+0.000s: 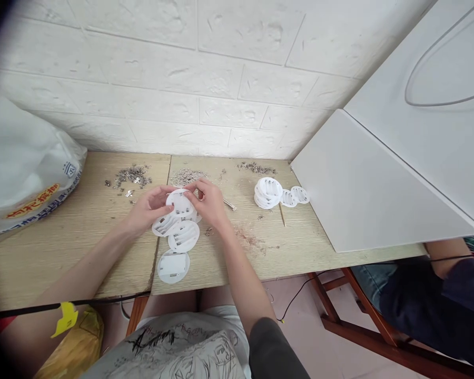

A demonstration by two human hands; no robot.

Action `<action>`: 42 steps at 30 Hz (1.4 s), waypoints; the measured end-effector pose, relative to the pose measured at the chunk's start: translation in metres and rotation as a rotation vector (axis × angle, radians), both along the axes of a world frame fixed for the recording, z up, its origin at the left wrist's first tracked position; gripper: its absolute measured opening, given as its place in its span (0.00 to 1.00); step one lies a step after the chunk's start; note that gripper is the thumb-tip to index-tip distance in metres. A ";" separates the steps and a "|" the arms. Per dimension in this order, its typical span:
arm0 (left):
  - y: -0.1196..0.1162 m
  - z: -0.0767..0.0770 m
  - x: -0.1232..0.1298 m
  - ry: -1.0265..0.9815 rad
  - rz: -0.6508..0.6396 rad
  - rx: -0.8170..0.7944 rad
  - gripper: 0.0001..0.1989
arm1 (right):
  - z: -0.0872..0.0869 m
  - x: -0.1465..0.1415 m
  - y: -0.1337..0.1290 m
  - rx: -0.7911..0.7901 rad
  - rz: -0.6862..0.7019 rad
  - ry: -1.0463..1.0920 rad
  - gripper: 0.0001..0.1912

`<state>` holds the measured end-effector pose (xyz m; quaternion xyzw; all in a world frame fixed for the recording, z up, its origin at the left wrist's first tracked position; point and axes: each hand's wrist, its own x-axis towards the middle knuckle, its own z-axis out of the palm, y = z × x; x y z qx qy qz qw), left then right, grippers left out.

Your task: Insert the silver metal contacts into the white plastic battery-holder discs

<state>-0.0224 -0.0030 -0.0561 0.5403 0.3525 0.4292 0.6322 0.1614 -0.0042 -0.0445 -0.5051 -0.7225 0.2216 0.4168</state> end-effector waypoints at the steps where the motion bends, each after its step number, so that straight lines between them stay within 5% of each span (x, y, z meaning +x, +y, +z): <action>1: -0.001 0.000 0.003 0.013 0.008 0.028 0.21 | 0.001 0.001 -0.001 0.023 0.008 0.005 0.08; 6: -0.006 0.004 0.020 0.077 0.184 0.266 0.13 | 0.003 0.009 -0.018 0.223 0.038 -0.120 0.13; 13: -0.004 0.010 0.040 0.320 0.178 0.649 0.08 | -0.008 0.035 -0.031 0.297 -0.047 -0.293 0.16; 19: 0.011 0.011 0.064 0.295 0.214 0.504 0.08 | -0.001 0.048 -0.007 0.082 -0.052 -0.192 0.11; 27: 0.026 -0.008 0.079 0.356 0.278 0.243 0.07 | -0.005 0.053 0.013 -0.217 -0.027 0.022 0.10; 42: 0.020 -0.014 0.080 0.562 0.208 0.368 0.06 | -0.013 0.051 0.002 -0.335 -0.137 0.017 0.05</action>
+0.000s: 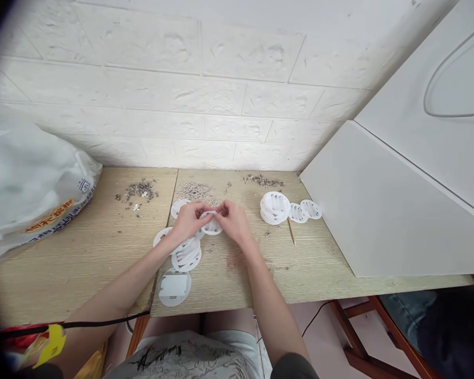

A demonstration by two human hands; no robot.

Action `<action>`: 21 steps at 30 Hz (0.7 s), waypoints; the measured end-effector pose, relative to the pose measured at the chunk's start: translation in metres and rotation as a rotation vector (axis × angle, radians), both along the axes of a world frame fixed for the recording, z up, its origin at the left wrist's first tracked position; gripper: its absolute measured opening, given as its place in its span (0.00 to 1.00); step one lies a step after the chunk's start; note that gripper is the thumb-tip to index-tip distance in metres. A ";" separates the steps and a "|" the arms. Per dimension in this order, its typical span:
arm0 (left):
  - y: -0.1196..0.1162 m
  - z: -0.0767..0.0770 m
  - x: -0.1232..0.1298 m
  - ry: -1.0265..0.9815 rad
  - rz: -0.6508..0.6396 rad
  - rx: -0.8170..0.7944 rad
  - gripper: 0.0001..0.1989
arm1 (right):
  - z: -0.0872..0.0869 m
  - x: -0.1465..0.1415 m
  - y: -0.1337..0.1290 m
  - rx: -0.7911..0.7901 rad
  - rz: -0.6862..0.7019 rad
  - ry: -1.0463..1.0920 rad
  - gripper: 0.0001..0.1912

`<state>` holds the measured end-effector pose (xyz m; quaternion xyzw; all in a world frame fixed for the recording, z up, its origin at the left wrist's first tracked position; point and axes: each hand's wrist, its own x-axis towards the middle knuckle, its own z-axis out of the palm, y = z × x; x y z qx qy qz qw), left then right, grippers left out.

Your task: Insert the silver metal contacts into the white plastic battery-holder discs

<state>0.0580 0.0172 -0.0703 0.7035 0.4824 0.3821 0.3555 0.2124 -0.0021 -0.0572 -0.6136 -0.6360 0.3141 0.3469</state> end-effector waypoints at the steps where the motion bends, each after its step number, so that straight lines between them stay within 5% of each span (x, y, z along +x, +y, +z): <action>1: 0.000 0.001 0.000 0.018 -0.005 0.004 0.06 | 0.000 0.001 0.000 -0.020 -0.003 0.023 0.04; 21: 0.004 0.007 0.003 0.287 -0.086 -0.056 0.09 | -0.001 0.002 0.001 -0.100 -0.018 -0.003 0.05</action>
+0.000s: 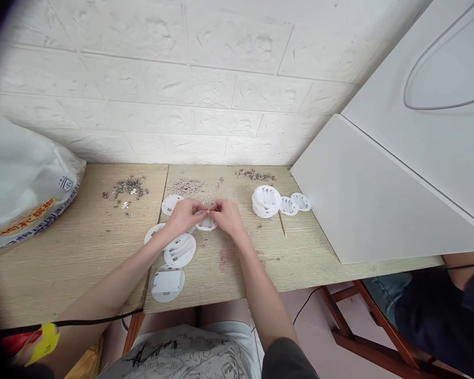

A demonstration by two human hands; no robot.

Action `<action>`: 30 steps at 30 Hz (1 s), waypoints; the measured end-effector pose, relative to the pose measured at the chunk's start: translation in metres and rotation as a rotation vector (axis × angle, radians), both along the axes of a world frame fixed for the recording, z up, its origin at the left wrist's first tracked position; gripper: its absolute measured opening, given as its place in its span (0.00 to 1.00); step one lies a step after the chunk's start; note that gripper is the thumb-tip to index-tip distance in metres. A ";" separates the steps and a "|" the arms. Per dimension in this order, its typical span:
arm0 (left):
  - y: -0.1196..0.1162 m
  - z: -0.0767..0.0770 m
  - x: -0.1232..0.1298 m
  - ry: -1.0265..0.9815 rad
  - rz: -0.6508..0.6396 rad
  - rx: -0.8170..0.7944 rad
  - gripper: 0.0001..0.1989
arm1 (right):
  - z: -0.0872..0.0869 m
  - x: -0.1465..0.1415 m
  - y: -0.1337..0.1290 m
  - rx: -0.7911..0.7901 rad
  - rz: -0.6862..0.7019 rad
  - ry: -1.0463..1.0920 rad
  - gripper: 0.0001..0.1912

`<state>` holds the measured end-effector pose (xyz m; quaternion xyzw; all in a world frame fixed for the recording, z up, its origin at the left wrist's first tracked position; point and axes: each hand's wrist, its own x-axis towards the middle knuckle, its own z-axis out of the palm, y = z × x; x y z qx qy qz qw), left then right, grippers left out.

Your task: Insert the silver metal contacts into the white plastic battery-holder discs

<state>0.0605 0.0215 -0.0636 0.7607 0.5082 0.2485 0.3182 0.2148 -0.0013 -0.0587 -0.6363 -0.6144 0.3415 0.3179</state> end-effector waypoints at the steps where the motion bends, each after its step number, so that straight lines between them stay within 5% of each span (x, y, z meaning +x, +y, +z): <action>1: 0.000 0.000 0.000 0.011 0.003 0.001 0.09 | 0.000 0.000 0.000 0.003 0.001 -0.001 0.05; 20: -0.005 -0.007 0.003 0.222 -0.041 0.208 0.03 | -0.002 -0.005 0.001 0.104 0.038 -0.231 0.08; 30: -0.005 -0.009 0.000 0.134 -0.037 0.200 0.02 | -0.003 -0.008 -0.005 0.134 0.030 -0.298 0.06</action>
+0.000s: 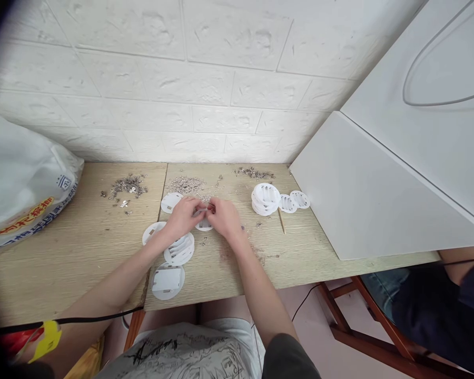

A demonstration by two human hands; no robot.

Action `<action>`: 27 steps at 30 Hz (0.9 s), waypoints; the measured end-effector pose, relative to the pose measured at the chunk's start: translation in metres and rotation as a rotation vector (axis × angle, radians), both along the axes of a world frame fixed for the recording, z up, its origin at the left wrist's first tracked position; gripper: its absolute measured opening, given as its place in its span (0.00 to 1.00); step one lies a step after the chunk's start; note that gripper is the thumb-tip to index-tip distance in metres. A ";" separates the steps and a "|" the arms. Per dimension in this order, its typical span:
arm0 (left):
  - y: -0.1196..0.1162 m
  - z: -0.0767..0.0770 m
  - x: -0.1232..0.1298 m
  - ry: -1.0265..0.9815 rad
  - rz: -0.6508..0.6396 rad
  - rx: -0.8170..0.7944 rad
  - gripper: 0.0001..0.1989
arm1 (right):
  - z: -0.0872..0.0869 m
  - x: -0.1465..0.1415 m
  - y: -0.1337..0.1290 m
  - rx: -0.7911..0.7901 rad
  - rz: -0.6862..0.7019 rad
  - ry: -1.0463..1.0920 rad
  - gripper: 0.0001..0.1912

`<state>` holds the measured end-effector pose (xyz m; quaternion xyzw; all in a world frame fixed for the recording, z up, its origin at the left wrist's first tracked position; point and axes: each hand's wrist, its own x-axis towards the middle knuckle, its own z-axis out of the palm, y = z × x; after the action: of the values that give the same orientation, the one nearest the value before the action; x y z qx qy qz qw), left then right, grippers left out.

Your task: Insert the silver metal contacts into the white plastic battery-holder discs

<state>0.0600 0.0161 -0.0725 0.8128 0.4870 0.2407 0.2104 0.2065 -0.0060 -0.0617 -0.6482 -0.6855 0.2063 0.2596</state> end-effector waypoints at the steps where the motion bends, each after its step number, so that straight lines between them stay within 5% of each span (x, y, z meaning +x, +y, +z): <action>1: 0.000 0.000 -0.001 -0.033 -0.006 -0.002 0.03 | 0.001 0.000 -0.001 0.006 0.006 0.015 0.06; 5: -0.001 0.004 -0.008 -0.238 -0.059 0.023 0.08 | 0.008 0.004 -0.003 0.098 0.006 0.242 0.03; 9: 0.001 0.012 -0.019 -0.311 -0.116 0.156 0.10 | 0.013 0.012 -0.006 0.369 -0.078 0.453 0.05; 16: 0.016 0.016 -0.045 -0.234 0.088 0.185 0.09 | 0.018 0.042 -0.013 0.787 -0.643 0.238 0.17; 21: 0.022 0.015 -0.053 -0.197 0.251 0.172 0.09 | 0.020 0.071 -0.013 0.859 -0.828 0.041 0.18; 27: 0.020 0.007 -0.051 -0.059 0.281 0.122 0.10 | 0.019 0.089 -0.010 0.790 -0.903 0.053 0.11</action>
<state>0.0089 0.0363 -0.0655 0.7406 0.5739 0.3206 0.1391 0.2956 -0.0163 -0.0430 -0.7244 -0.3606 -0.1787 0.5598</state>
